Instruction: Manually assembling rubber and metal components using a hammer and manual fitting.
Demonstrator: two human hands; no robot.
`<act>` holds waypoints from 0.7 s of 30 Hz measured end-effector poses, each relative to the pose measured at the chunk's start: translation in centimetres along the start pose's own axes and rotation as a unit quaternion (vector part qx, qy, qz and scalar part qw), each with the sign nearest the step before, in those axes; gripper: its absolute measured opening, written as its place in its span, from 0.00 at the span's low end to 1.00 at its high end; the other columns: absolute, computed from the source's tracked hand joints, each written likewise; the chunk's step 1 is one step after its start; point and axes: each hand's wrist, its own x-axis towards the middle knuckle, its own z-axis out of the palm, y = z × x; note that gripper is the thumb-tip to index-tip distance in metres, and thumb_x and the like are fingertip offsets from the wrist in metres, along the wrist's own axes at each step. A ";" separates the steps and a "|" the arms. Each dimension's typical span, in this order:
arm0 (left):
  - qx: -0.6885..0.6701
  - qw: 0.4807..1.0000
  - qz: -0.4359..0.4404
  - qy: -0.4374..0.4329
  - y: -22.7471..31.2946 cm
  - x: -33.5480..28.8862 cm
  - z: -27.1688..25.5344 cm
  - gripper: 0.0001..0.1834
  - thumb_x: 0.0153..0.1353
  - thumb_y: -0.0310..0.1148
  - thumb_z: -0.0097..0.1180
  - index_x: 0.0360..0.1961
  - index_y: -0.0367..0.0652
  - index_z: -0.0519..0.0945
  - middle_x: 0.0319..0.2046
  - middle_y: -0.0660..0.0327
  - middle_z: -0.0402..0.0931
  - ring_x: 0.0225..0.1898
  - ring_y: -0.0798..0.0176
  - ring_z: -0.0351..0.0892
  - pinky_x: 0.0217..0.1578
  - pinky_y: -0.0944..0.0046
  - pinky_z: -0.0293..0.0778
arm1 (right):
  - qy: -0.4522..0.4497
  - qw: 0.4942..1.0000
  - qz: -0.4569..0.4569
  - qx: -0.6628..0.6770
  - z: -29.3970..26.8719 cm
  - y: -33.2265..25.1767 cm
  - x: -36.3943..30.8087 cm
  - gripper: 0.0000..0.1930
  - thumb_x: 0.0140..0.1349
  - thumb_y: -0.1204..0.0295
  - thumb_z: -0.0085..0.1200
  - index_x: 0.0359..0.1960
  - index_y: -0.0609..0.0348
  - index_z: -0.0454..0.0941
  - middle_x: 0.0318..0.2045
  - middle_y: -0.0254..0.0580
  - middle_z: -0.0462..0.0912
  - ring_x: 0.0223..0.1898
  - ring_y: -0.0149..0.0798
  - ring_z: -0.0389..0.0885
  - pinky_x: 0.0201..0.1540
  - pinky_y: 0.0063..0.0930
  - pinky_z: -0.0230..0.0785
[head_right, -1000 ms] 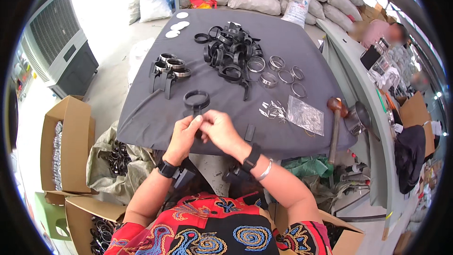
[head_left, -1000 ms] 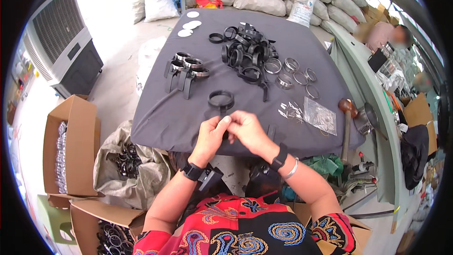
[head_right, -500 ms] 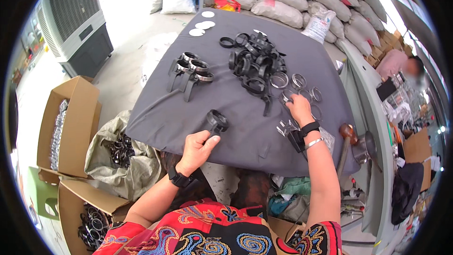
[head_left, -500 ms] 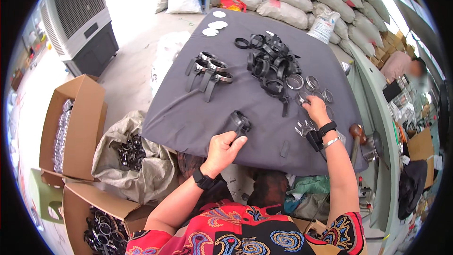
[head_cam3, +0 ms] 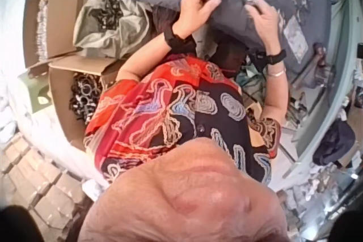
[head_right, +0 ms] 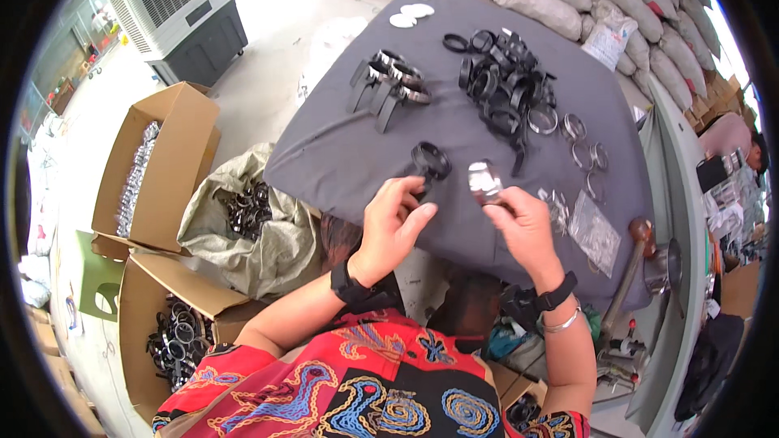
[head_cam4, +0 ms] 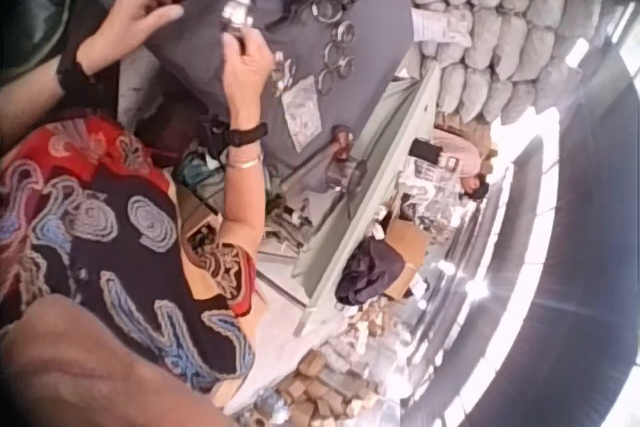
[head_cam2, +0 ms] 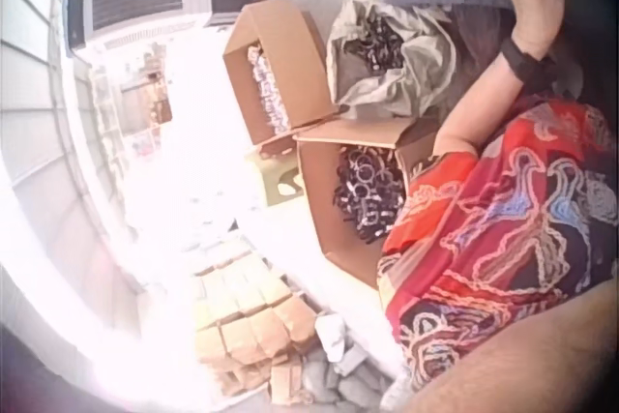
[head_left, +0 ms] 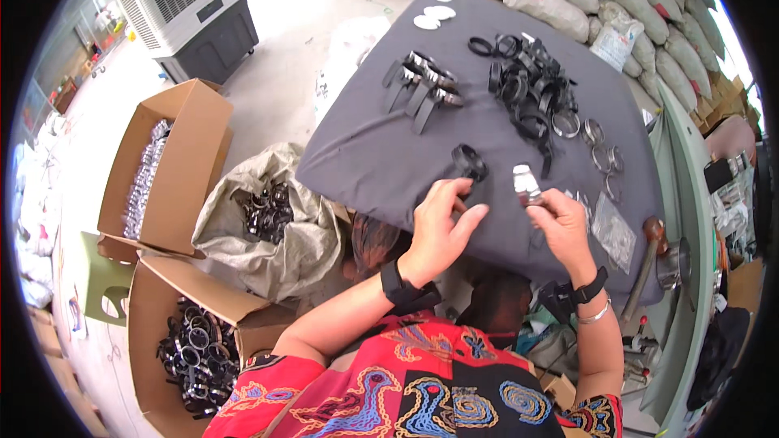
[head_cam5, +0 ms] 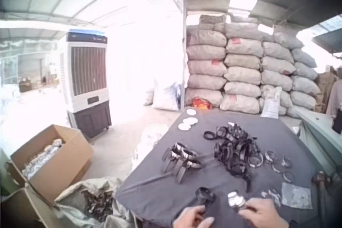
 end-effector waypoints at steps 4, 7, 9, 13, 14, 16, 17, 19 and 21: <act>-0.366 0.875 -0.276 -0.158 1.1 0.1 0.1 0.09 0.65 0.35 0.56 0.37 0.38 0.78 0.29 0.62 0.79 0.24 0.73 0.74 0.24 0.74 0.67 | -0.067 0.992 -0.082 -0.064 3.5 -2.4 -1.7 0.04 0.56 0.80 0.59 0.32 0.66 0.77 0.24 0.35 0.78 0.25 0.27 0.73 0.29 0.24 0.66; -0.367 0.874 -0.279 -0.150 0.9 -0.1 -0.9 0.09 0.65 0.35 0.55 0.32 0.42 0.77 0.25 0.63 0.78 0.23 0.71 0.75 0.23 0.74 0.66 | -0.024 0.992 0.009 0.123 3.7 -3.0 -1.6 0.04 0.60 0.78 0.57 0.30 0.66 0.76 0.26 0.37 0.79 0.25 0.28 0.76 0.29 0.23 0.71; -0.426 0.843 -0.304 -0.126 0.4 0.0 -2.1 0.10 0.66 0.35 0.54 0.29 0.42 0.76 0.27 0.61 0.78 0.22 0.68 0.74 0.24 0.72 0.67 | 0.025 0.972 0.031 0.231 2.7 -2.6 -0.9 0.07 0.64 0.76 0.54 0.28 0.66 0.75 0.26 0.39 0.79 0.24 0.28 0.77 0.28 0.23 0.74; -0.573 0.748 -0.290 -0.169 -0.1 -0.3 -3.3 0.14 0.67 0.38 0.51 0.28 0.41 0.74 0.32 0.56 0.77 0.24 0.62 0.75 0.25 0.67 0.69 | 0.006 0.997 0.000 -0.078 0.5 0.1 1.4 0.06 0.60 0.75 0.56 0.32 0.66 0.75 0.27 0.43 0.79 0.27 0.39 0.80 0.32 0.31 0.74; -0.596 0.728 -0.292 -0.172 -0.2 -0.4 -3.3 0.14 0.68 0.39 0.50 0.28 0.40 0.74 0.33 0.55 0.76 0.24 0.61 0.76 0.25 0.66 0.69 | -0.004 0.984 -0.049 -0.170 0.3 0.9 2.1 0.06 0.59 0.75 0.57 0.32 0.66 0.75 0.27 0.46 0.80 0.29 0.44 0.80 0.33 0.33 0.74; -0.617 0.706 -0.302 -0.174 -0.3 -0.4 -3.4 0.14 0.68 0.39 0.50 0.28 0.40 0.74 0.33 0.54 0.76 0.25 0.59 0.76 0.26 0.65 0.70 | -0.006 0.945 -0.093 -0.313 0.0 1.9 2.9 0.07 0.57 0.74 0.58 0.31 0.66 0.74 0.28 0.50 0.79 0.32 0.52 0.79 0.36 0.37 0.73; -0.621 0.702 -0.299 -0.177 -0.3 -0.5 -3.4 0.14 0.67 0.39 0.50 0.29 0.39 0.74 0.33 0.53 0.76 0.25 0.59 0.76 0.26 0.65 0.70 | -0.004 0.927 -0.078 -0.367 0.1 2.1 3.1 0.08 0.56 0.74 0.59 0.31 0.66 0.74 0.29 0.52 0.79 0.34 0.56 0.78 0.38 0.39 0.73; -0.626 0.701 -0.290 -0.180 -0.3 -0.5 -3.6 0.14 0.67 0.38 0.50 0.29 0.38 0.74 0.33 0.52 0.75 0.26 0.58 0.77 0.27 0.64 0.72 | 0.037 0.889 -0.090 -0.448 0.7 1.5 2.9 0.10 0.59 0.69 0.58 0.34 0.66 0.76 0.28 0.47 0.80 0.28 0.49 0.80 0.34 0.35 0.73; -0.601 0.729 -0.266 -0.193 -0.2 -0.5 -3.7 0.14 0.67 0.38 0.50 0.30 0.37 0.74 0.33 0.52 0.75 0.28 0.57 0.78 0.28 0.64 0.74 | 0.001 0.989 -0.012 -0.149 1.4 -0.2 2.0 0.12 0.63 0.66 0.56 0.37 0.66 0.77 0.27 0.42 0.81 0.24 0.38 0.79 0.28 0.29 0.72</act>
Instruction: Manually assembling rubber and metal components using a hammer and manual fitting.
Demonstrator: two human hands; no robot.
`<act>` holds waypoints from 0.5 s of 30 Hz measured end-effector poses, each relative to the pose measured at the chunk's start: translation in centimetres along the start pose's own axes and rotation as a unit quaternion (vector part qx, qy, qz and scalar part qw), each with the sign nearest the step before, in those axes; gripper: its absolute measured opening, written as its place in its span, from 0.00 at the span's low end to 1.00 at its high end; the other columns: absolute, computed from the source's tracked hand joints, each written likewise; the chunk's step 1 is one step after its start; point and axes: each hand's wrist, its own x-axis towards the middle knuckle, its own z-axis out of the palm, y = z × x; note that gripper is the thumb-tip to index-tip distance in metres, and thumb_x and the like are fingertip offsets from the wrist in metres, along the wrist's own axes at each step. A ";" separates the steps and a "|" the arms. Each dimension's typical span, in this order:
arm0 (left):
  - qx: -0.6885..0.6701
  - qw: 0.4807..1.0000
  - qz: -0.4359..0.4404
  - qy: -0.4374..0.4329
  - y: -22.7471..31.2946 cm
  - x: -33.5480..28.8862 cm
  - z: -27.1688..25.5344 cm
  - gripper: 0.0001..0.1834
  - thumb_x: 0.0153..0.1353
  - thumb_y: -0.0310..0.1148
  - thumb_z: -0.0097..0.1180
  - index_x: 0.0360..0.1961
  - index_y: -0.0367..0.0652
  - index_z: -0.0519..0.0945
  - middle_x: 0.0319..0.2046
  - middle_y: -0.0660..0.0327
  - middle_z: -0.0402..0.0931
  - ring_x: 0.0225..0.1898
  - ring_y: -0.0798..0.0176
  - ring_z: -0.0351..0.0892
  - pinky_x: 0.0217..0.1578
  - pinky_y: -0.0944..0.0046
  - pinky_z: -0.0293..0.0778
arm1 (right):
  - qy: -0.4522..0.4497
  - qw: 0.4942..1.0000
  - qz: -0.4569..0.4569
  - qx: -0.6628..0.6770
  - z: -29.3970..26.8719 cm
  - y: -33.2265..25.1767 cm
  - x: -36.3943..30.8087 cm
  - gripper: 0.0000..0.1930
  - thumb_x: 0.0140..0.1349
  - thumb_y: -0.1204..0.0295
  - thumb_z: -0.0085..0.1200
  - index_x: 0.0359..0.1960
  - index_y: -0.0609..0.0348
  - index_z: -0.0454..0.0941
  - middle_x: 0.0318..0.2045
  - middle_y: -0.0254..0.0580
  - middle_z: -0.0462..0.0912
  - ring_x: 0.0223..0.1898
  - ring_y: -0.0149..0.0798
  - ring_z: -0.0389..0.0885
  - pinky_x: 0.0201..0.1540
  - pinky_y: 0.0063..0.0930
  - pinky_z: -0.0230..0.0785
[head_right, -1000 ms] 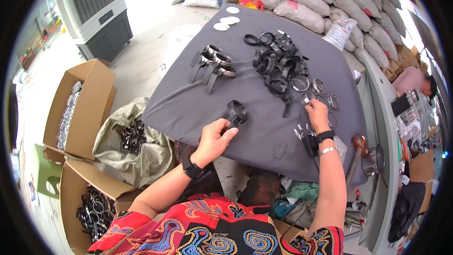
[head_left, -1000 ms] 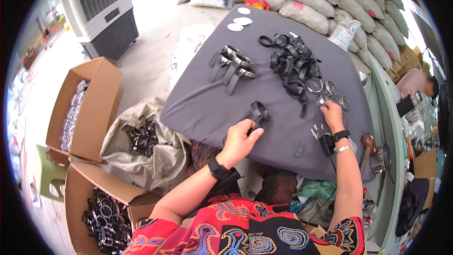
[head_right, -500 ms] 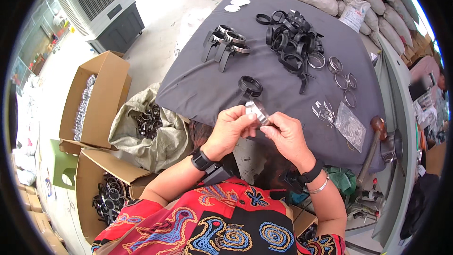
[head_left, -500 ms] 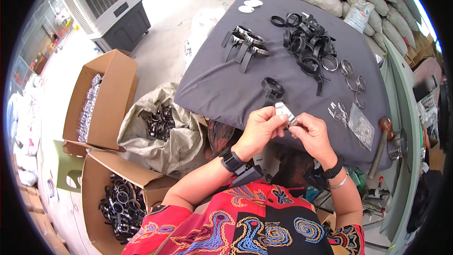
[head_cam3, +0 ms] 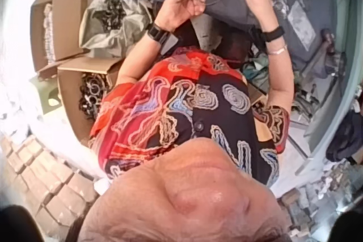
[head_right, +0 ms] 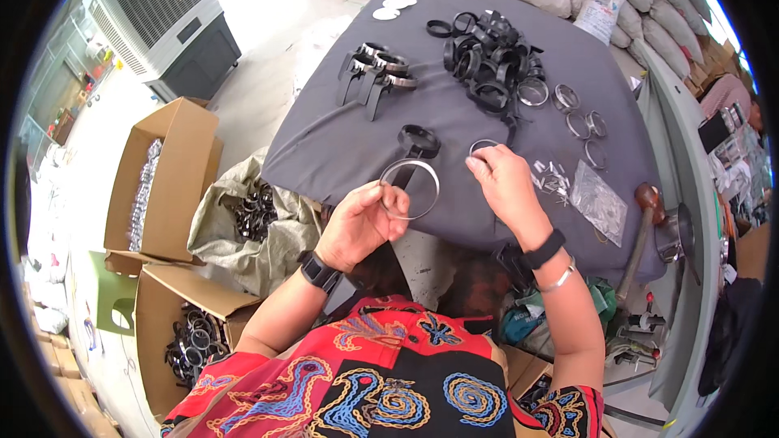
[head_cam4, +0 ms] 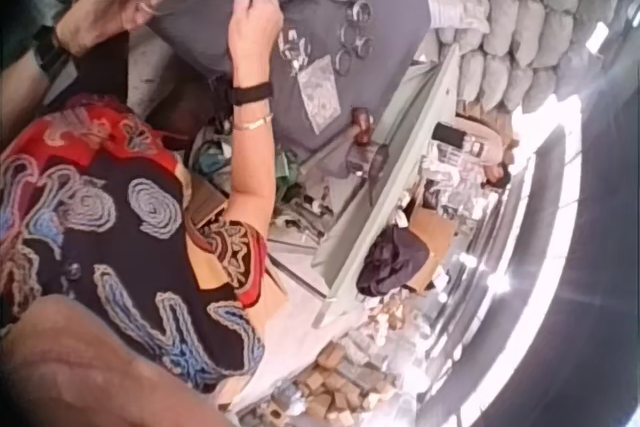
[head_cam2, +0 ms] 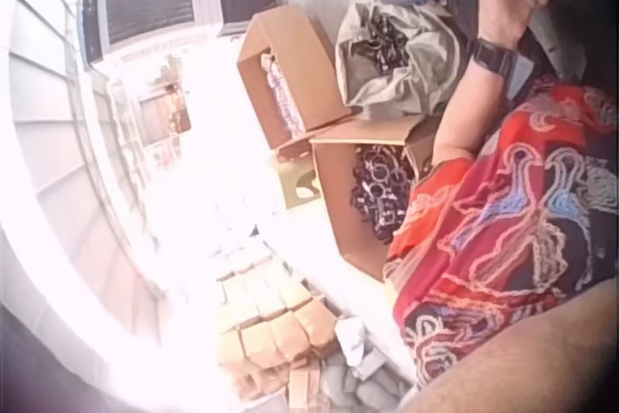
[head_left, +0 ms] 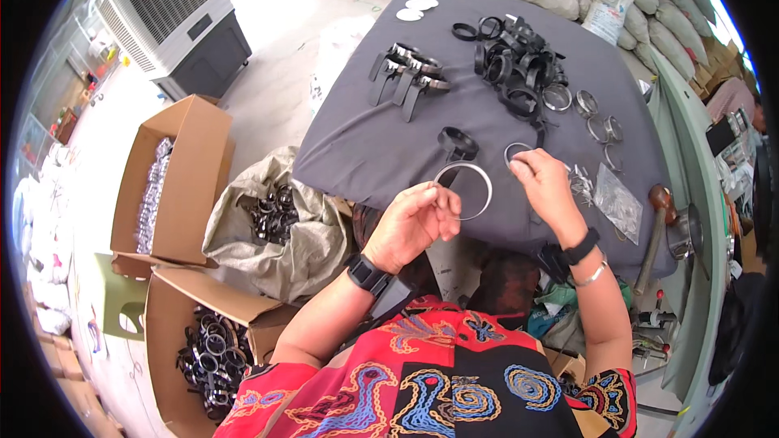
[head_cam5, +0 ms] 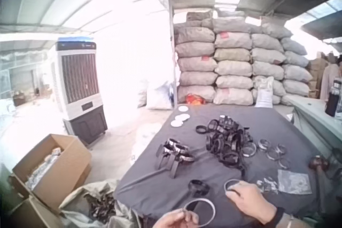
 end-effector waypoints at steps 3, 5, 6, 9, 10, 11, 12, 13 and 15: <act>0.063 0.998 -0.004 -0.003 0.1 -0.1 0.3 0.13 0.67 0.36 0.49 0.31 0.35 0.74 0.35 0.53 0.75 0.31 0.58 0.81 0.31 0.65 0.75 | -0.102 0.928 0.117 0.340 0.4 -3.3 -1.7 0.16 0.68 0.60 0.52 0.41 0.65 0.78 0.26 0.35 0.81 0.19 0.22 0.74 0.20 0.16 0.65; 0.125 0.992 -0.003 -0.004 -0.1 -0.1 0.5 0.13 0.67 0.35 0.49 0.32 0.35 0.74 0.35 0.53 0.75 0.32 0.60 0.81 0.31 0.66 0.75 | -0.149 0.891 0.115 0.414 0.5 -4.8 -2.5 0.16 0.68 0.60 0.53 0.40 0.64 0.79 0.27 0.37 0.81 0.20 0.23 0.75 0.20 0.14 0.65; 0.158 0.987 0.014 0.002 0.0 -0.2 0.6 0.13 0.66 0.37 0.51 0.36 0.35 0.76 0.37 0.51 0.76 0.31 0.60 0.80 0.33 0.65 0.75 | -0.136 0.893 0.112 0.413 0.5 -5.2 -2.9 0.14 0.67 0.63 0.54 0.39 0.64 0.78 0.27 0.37 0.81 0.21 0.24 0.75 0.22 0.16 0.67; 0.195 0.975 0.060 0.084 0.2 -0.7 0.4 0.14 0.66 0.37 0.51 0.40 0.34 0.77 0.37 0.52 0.77 0.31 0.62 0.80 0.33 0.68 0.74 | -0.117 0.923 0.063 0.362 0.4 -5.6 -3.7 0.10 0.66 0.67 0.55 0.38 0.64 0.78 0.27 0.37 0.80 0.22 0.24 0.76 0.24 0.17 0.69; 0.251 0.958 0.099 0.094 0.5 -0.8 0.2 0.13 0.66 0.35 0.50 0.44 0.35 0.77 0.38 0.54 0.79 0.31 0.65 0.79 0.33 0.71 0.71 | -0.120 0.926 0.064 0.352 0.3 -5.5 -3.9 0.08 0.66 0.70 0.55 0.38 0.64 0.78 0.27 0.37 0.81 0.24 0.25 0.77 0.26 0.18 0.70; 0.324 0.924 0.118 0.165 0.8 -0.7 -0.2 0.12 0.66 0.34 0.53 0.42 0.36 0.78 0.37 0.57 0.80 0.31 0.68 0.78 0.32 0.74 0.69 | -0.118 0.924 0.057 0.359 0.3 -5.3 -4.1 0.09 0.66 0.69 0.55 0.39 0.64 0.78 0.27 0.37 0.80 0.24 0.24 0.76 0.26 0.18 0.70; 0.398 0.882 0.152 0.202 0.9 -0.3 -0.6 0.12 0.64 0.35 0.54 0.41 0.36 0.79 0.36 0.58 0.79 0.31 0.68 0.78 0.33 0.72 0.69 | -0.115 0.922 0.055 0.365 0.3 -5.1 -4.2 0.10 0.66 0.68 0.55 0.39 0.64 0.78 0.27 0.36 0.80 0.24 0.23 0.76 0.26 0.17 0.70; 0.468 0.829 0.175 0.253 0.9 0.2 -1.0 0.13 0.63 0.35 0.56 0.41 0.35 0.79 0.35 0.58 0.79 0.31 0.68 0.78 0.33 0.71 0.70 | -0.116 0.920 0.057 0.369 0.3 -4.9 -4.3 0.10 0.67 0.68 0.55 0.39 0.64 0.78 0.27 0.35 0.80 0.24 0.22 0.75 0.26 0.17 0.69; 0.623 0.701 0.240 0.250 1.0 1.5 -1.8 0.15 0.61 0.37 0.59 0.40 0.35 0.79 0.33 0.57 0.79 0.33 0.63 0.79 0.35 0.67 0.72 | -0.111 0.913 0.069 0.386 0.4 -4.8 -4.4 0.10 0.67 0.68 0.55 0.40 0.64 0.78 0.26 0.36 0.80 0.23 0.23 0.76 0.25 0.17 0.70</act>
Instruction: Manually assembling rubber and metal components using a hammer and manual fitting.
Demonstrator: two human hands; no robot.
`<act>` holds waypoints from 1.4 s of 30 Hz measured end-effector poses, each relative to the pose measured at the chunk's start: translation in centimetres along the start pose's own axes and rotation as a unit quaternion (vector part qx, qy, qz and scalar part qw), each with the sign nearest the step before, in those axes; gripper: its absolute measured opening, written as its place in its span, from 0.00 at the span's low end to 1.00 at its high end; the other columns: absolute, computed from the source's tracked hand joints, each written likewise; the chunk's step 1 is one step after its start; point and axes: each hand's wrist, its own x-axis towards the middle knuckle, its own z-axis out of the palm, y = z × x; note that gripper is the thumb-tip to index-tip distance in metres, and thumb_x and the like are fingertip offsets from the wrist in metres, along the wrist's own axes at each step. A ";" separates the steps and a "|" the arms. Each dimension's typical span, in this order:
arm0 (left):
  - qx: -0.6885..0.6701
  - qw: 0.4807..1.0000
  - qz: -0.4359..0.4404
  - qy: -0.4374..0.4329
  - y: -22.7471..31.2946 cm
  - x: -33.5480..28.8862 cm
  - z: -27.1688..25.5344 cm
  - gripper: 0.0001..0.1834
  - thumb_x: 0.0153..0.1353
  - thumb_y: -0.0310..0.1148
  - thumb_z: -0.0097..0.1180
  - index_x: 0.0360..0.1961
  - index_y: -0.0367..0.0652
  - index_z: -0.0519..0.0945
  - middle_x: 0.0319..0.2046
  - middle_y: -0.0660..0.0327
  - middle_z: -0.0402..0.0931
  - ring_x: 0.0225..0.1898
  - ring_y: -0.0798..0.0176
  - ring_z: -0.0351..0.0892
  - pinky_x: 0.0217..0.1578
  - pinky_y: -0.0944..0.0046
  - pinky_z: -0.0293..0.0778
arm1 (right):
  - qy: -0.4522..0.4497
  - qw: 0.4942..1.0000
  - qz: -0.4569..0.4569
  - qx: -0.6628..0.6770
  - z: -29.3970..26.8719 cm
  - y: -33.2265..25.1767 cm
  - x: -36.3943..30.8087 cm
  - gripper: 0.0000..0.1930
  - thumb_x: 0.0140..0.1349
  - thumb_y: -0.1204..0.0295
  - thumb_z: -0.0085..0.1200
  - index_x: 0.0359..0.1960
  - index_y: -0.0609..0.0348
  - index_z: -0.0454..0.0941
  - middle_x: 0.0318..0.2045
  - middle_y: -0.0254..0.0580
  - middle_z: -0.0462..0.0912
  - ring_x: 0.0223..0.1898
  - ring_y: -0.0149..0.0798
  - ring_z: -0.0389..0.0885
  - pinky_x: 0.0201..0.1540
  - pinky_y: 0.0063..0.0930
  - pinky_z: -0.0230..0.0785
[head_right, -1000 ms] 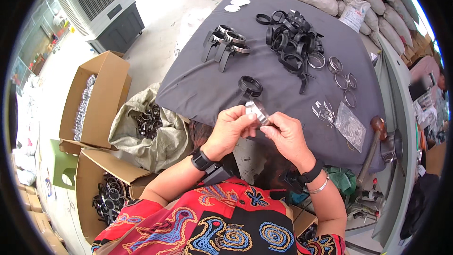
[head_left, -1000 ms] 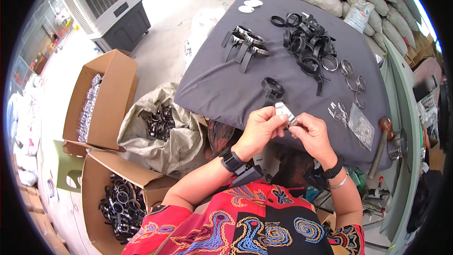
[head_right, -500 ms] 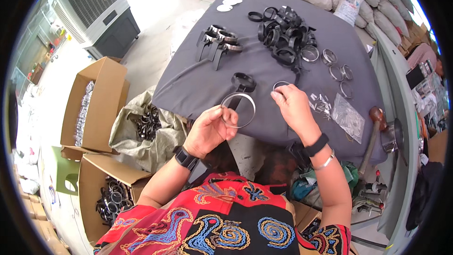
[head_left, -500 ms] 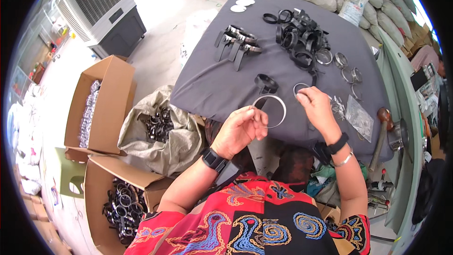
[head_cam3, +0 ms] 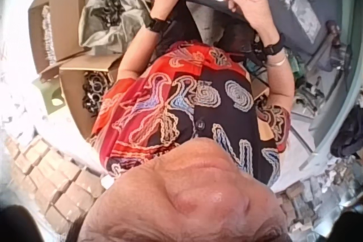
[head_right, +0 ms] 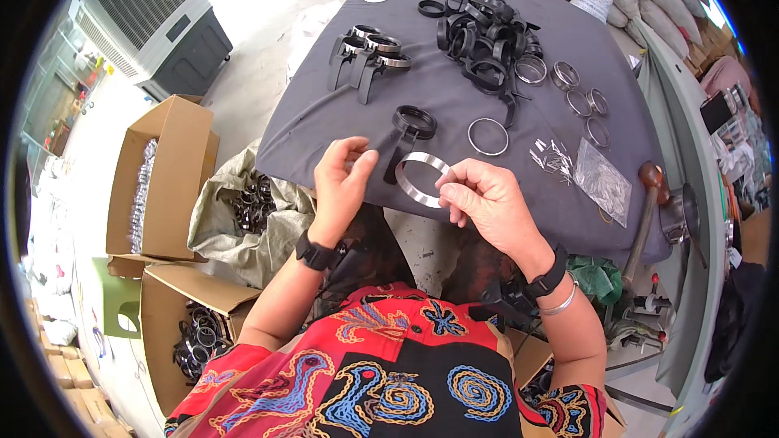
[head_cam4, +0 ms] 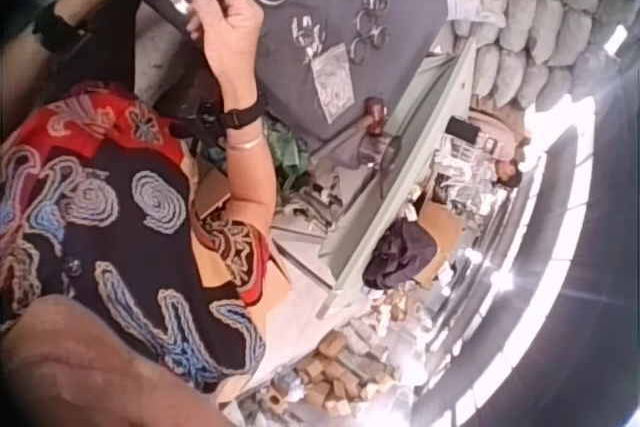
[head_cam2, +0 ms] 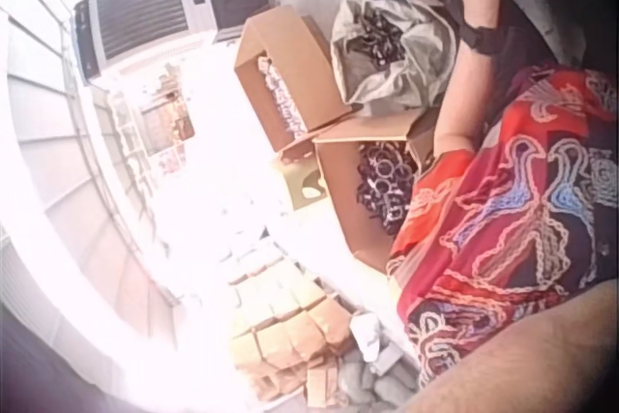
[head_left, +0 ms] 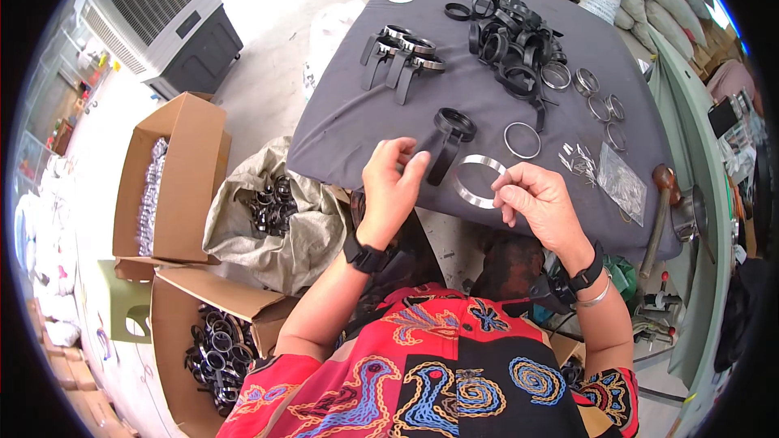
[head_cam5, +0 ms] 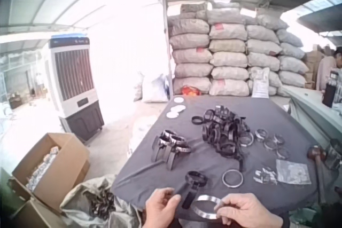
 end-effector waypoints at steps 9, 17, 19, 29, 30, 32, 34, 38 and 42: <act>0.216 0.971 0.060 -0.085 -0.6 2.5 2.2 0.13 0.59 0.39 0.58 0.30 0.38 0.82 0.25 0.52 0.78 0.35 0.46 0.76 0.37 0.52 0.72 | 0.065 0.984 0.107 0.125 -0.2 -0.5 -0.3 0.13 0.65 0.66 0.56 0.42 0.66 0.76 0.24 0.40 0.80 0.16 0.27 0.76 0.18 0.20 0.70; -0.061 0.983 -0.116 -0.131 -0.3 2.9 2.1 0.09 0.66 0.31 0.51 0.31 0.36 0.75 0.21 0.55 0.78 0.22 0.60 0.77 0.26 0.63 0.71 | 0.022 0.921 -0.116 -0.372 -1.3 2.6 1.0 0.06 0.58 0.74 0.58 0.35 0.60 0.76 0.28 0.39 0.80 0.29 0.34 0.80 0.31 0.27 0.72; -0.178 0.947 -0.208 -0.166 0.2 2.3 0.5 0.08 0.70 0.30 0.46 0.33 0.39 0.71 0.20 0.61 0.76 0.21 0.69 0.75 0.23 0.70 0.70 | -0.015 0.830 -0.202 -0.520 -2.1 3.4 1.5 0.09 0.53 0.76 0.60 0.36 0.59 0.76 0.34 0.40 0.80 0.34 0.39 0.79 0.36 0.31 0.73; -0.174 0.943 -0.249 -0.134 -1.4 -3.6 -4.5 0.19 0.70 0.38 0.48 0.22 0.42 0.73 0.14 0.68 0.69 0.16 0.74 0.67 0.19 0.72 0.64 | 0.057 0.778 -0.123 -0.613 -0.8 3.8 2.6 0.26 0.50 0.64 0.63 0.49 0.68 0.73 0.44 0.49 0.78 0.47 0.49 0.75 0.49 0.40 0.71; -0.169 0.945 -0.244 -0.140 -1.6 -4.0 -4.4 0.19 0.70 0.39 0.49 0.21 0.42 0.73 0.15 0.67 0.70 0.17 0.74 0.67 0.20 0.72 0.64 | 0.066 0.768 -0.141 -0.622 -0.3 3.7 3.1 0.29 0.49 0.63 0.65 0.51 0.70 0.72 0.45 0.51 0.78 0.48 0.49 0.75 0.50 0.40 0.71; -0.132 0.933 -0.292 -0.167 -1.9 -4.7 -4.4 0.19 0.68 0.38 0.48 0.21 0.41 0.73 0.16 0.66 0.71 0.18 0.74 0.67 0.21 0.73 0.63 | 0.032 0.764 -0.061 -0.642 0.4 3.5 3.9 0.35 0.48 0.63 0.66 0.55 0.71 0.69 0.46 0.53 0.77 0.50 0.53 0.74 0.52 0.41 0.70; -0.125 0.924 -0.299 -0.204 -2.3 -5.1 -4.2 0.18 0.67 0.37 0.46 0.21 0.41 0.74 0.17 0.64 0.72 0.20 0.73 0.67 0.24 0.72 0.63 | -0.003 0.761 -0.015 -0.649 0.7 3.1 4.5 0.35 0.48 0.63 0.66 0.56 0.71 0.68 0.46 0.54 0.77 0.51 0.55 0.73 0.53 0.41 0.70; -0.240 0.916 -0.243 -0.211 -3.5 -5.2 -3.5 0.18 0.67 0.37 0.48 0.19 0.42 0.74 0.17 0.67 0.72 0.22 0.74 0.68 0.28 0.71 0.63 | -0.052 0.817 -0.151 -0.554 1.0 1.9 5.6 0.33 0.47 0.71 0.63 0.58 0.66 0.68 0.50 0.54 0.74 0.53 0.54 0.72 0.55 0.40 0.68; -0.235 0.912 -0.254 -0.219 -4.4 -5.0 -3.2 0.18 0.67 0.38 0.48 0.20 0.41 0.75 0.17 0.67 0.72 0.23 0.74 0.67 0.28 0.71 0.63 | -0.163 0.833 -0.183 -0.495 2.9 1.2 7.5 0.34 0.44 0.76 0.62 0.58 0.63 0.68 0.51 0.51 0.73 0.55 0.53 0.71 0.57 0.40 0.67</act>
